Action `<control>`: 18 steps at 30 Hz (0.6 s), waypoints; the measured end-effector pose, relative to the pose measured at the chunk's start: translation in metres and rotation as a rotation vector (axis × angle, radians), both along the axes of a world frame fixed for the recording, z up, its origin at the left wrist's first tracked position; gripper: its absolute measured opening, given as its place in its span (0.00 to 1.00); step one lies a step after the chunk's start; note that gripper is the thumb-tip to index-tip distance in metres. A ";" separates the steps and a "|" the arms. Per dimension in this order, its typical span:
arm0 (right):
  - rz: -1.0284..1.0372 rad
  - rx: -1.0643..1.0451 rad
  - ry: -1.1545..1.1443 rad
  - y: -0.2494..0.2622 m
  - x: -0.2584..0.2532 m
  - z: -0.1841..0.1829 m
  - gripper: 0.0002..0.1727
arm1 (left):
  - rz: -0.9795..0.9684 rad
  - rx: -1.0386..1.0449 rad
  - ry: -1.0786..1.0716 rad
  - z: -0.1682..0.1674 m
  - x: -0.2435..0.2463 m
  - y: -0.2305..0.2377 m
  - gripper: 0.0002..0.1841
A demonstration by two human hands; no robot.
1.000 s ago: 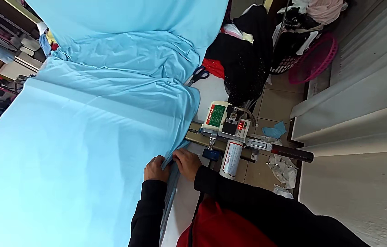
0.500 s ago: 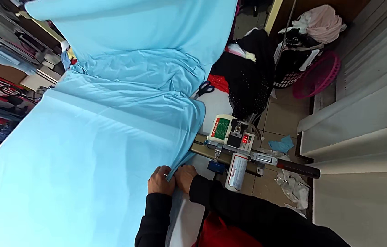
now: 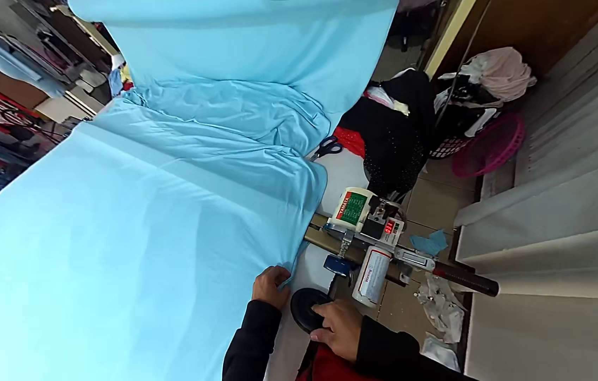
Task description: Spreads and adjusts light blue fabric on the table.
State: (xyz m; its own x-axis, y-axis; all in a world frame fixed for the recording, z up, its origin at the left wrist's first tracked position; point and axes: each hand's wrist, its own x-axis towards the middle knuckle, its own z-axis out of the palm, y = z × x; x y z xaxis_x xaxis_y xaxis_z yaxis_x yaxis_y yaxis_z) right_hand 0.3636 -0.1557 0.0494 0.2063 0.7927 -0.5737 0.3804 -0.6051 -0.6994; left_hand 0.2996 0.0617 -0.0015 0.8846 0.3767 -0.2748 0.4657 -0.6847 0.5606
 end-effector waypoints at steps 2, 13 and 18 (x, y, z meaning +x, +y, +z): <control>-0.030 0.043 0.035 -0.008 0.001 0.004 0.37 | -0.006 -0.039 -0.096 -0.009 -0.005 -0.002 0.16; -0.292 0.269 -0.149 0.069 0.022 0.007 0.39 | -0.125 -0.168 0.215 0.026 -0.032 -0.013 0.17; -0.226 0.101 -0.412 0.131 0.020 -0.026 0.37 | -0.141 -0.455 0.117 0.019 -0.086 -0.041 0.20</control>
State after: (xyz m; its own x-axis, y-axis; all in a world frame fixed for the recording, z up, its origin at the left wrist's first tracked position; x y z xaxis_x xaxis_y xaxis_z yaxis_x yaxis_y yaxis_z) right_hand 0.3833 -0.0246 0.0230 0.5739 0.7493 -0.3305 0.5049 -0.6415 -0.5776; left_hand 0.2132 0.0202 0.0176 0.8717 0.0744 -0.4843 0.4639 -0.4435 0.7669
